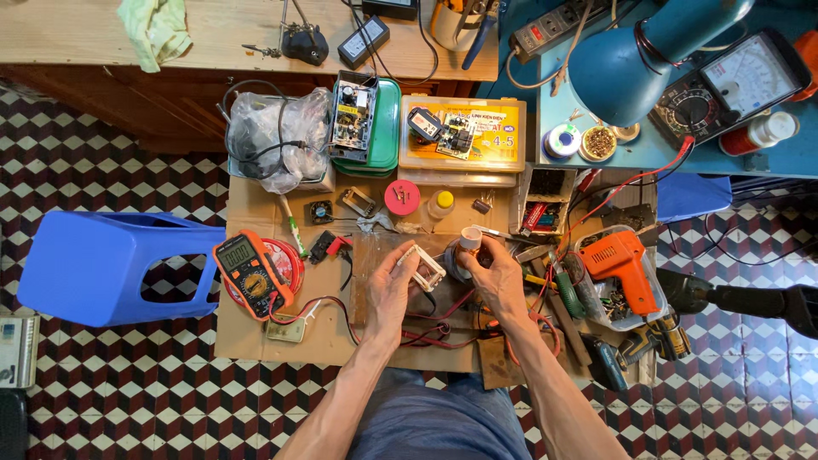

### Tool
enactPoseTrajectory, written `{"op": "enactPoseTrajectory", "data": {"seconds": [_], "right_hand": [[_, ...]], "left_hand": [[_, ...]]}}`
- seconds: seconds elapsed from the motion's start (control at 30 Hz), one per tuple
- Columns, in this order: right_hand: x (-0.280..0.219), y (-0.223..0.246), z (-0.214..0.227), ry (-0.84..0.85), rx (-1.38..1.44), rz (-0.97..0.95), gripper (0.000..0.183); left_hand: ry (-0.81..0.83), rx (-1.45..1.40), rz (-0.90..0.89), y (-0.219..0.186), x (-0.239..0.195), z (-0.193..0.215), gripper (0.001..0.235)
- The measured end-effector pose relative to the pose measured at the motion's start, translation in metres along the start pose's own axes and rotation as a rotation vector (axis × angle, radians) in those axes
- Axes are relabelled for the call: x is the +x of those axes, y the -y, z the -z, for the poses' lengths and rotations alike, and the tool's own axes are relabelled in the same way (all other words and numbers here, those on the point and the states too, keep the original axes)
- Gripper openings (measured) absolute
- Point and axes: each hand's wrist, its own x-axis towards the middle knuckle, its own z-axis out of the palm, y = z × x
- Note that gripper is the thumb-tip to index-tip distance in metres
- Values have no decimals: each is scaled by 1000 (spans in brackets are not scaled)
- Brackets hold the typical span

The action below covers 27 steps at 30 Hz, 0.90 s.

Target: The person works at a cluttered electronics workbench, handling a small copper-wound component and a disassembled green electric trimmer. They manipulate wires and parts with their hands and use pliers to adjust connections, then reassemble the trimmer head with its body.

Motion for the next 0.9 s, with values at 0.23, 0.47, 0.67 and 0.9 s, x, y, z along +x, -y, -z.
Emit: {"op": "enactPoseTrajectory", "data": {"seconds": [0.23,0.47,0.67,0.9], "right_hand": [[-6,1,47,-39,483,-91,42],[-45,2,113,109,1383,-226,45],[-101,16,162,12,1156,-170,55],[-171,-31,238,-159,659,-151,54]], "left_hand": [[-32,20,66,-10,3,-13,50],[197,44,-52,10,-1,-57,48],[381,237,-44,42,-35,-113,47],[520,244,16,120,-96,-191,44]]}}
